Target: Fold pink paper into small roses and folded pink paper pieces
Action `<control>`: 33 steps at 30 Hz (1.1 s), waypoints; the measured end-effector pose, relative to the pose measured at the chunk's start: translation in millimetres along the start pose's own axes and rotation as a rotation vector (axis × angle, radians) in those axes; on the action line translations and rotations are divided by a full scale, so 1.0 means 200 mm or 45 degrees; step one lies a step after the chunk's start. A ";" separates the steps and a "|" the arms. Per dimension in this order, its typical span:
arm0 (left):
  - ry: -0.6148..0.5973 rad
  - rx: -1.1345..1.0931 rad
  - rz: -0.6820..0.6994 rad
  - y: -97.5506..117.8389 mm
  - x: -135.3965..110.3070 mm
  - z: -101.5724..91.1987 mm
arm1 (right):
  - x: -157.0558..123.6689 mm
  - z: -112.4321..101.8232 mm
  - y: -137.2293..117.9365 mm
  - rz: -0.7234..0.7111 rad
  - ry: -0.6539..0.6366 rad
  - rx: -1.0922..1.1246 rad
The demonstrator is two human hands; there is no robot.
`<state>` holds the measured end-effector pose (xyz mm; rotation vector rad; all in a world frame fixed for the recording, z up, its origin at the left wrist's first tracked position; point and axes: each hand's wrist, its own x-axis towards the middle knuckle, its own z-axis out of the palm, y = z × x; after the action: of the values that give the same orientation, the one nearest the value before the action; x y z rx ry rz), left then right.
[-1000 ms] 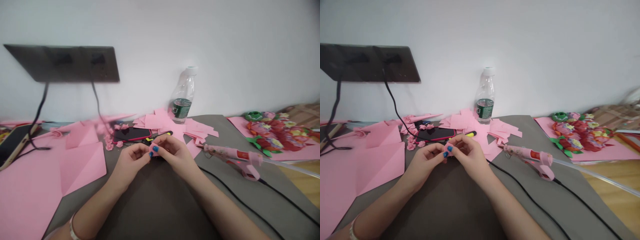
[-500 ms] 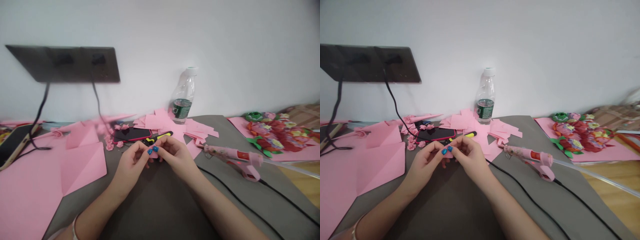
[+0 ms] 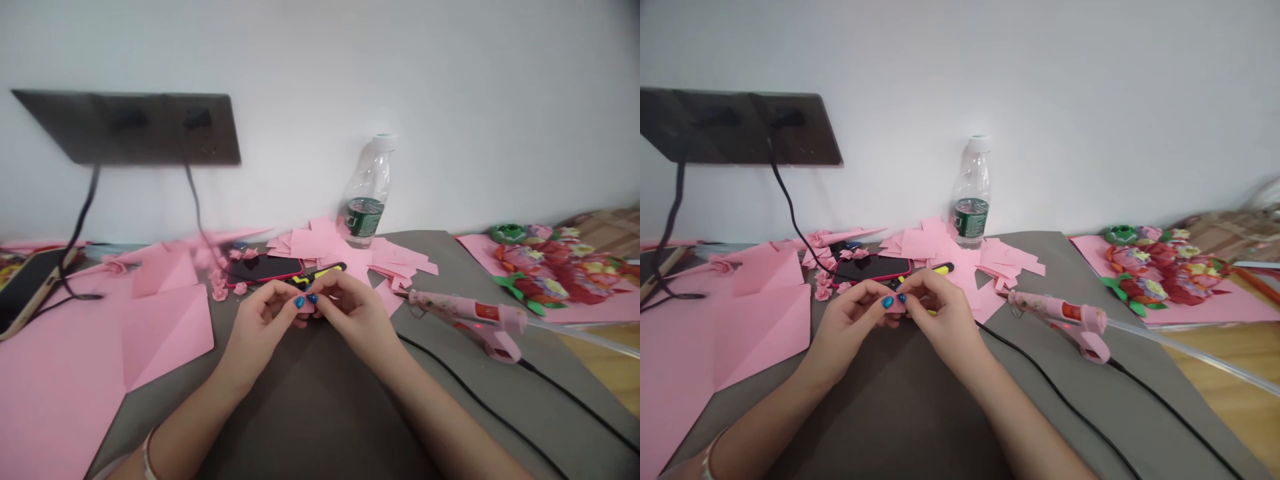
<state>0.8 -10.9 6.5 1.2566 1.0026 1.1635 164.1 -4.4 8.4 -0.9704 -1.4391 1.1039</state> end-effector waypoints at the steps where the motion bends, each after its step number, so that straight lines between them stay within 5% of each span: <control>1: 0.000 -0.020 -0.003 0.00 0.00 0.00 | 0.00 0.00 0.00 -0.007 0.004 -0.007; 7: 0.033 -0.033 0.017 0.00 0.00 0.00 | 0.00 0.00 -0.01 -0.041 0.030 -0.049; 15: 0.105 0.047 0.044 0.01 0.01 0.00 | 0.01 -0.04 -0.03 -0.479 -0.121 -0.439; 21: 0.112 0.039 0.060 0.01 0.01 -0.01 | 0.01 -0.05 -0.03 -0.550 -0.135 -0.513; 24: 0.098 0.025 0.057 0.00 0.01 -0.01 | 0.00 -0.04 -0.03 -0.487 -0.109 -0.450; 33: 0.052 0.035 0.072 -0.01 0.00 -0.01 | 0.01 -0.01 0.00 0.157 -0.068 0.080</control>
<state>-1.8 -9.6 4.8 1.2946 1.0217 1.2276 166.2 -2.0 9.0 -1.0026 -1.3935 1.2666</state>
